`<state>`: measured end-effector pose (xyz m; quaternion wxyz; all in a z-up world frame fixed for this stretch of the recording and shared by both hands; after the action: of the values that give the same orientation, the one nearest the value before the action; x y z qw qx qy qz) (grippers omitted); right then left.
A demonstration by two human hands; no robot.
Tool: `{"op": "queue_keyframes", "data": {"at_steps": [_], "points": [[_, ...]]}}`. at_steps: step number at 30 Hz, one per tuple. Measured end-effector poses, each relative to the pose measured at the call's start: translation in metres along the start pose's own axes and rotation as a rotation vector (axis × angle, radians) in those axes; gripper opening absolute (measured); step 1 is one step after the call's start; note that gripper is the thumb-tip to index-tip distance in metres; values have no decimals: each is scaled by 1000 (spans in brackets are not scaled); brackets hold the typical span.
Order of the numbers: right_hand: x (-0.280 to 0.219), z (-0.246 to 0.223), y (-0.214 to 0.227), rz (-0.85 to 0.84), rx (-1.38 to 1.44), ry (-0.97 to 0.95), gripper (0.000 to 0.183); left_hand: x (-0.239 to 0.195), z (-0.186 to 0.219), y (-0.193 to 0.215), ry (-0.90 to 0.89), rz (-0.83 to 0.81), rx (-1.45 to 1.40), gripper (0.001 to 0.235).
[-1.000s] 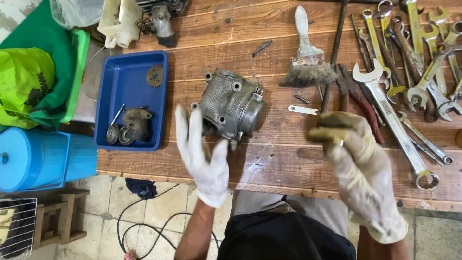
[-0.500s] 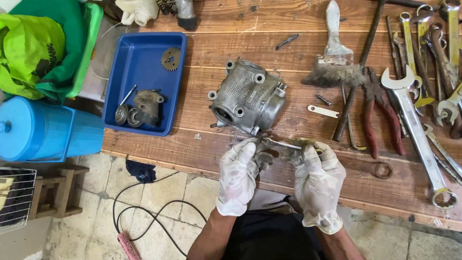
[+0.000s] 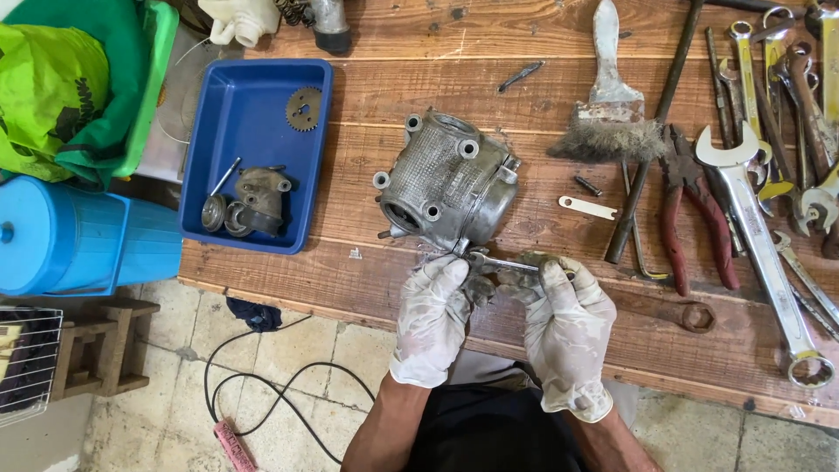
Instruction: Inspecting and cleaning a motorcycle engine cylinder head on a workbench.
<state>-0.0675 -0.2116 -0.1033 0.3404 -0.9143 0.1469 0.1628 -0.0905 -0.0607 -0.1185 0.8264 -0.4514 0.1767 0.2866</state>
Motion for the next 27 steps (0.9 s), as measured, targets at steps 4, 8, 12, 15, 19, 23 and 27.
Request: {"op": "queue_keyframes", "data": {"at_steps": [4, 8, 12, 15, 19, 23, 27], "points": [[-2, 4, 6, 74, -31, -8, 12, 2, -3, 3, -33, -21, -9, 19], [-8, 0, -2, 22, 57, -36, 11, 4, -5, 6, -28, 16, -38, 20], [-18, -5, -4, 5, -1, -73, 8, 4, -6, 5, -54, -28, -63, 18], [-19, 1, 17, 41, -199, 7, 16, 1, -5, -1, -61, -46, -70, 17], [-35, -26, -12, -79, -540, 130, 18, 3, -6, 1, -85, -38, -44, 14], [-35, -23, -8, -79, -663, 135, 23, 2, -6, -2, -78, -32, -70, 13], [-30, -26, -10, -142, -571, 27, 22, 4, -8, 1, -75, -18, -83, 16]]}}
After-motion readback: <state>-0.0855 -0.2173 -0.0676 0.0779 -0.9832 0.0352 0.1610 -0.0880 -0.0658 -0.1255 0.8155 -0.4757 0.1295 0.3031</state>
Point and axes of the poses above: each hand's wrist, its own x-axis towards the middle knuckle, its own y-axis out of the back of the hand, z = x × y, the point moved 3 cm from there along x, towards the middle knuckle, and after that the axes turned 7 degrees about -x, right-handed, at the moved point
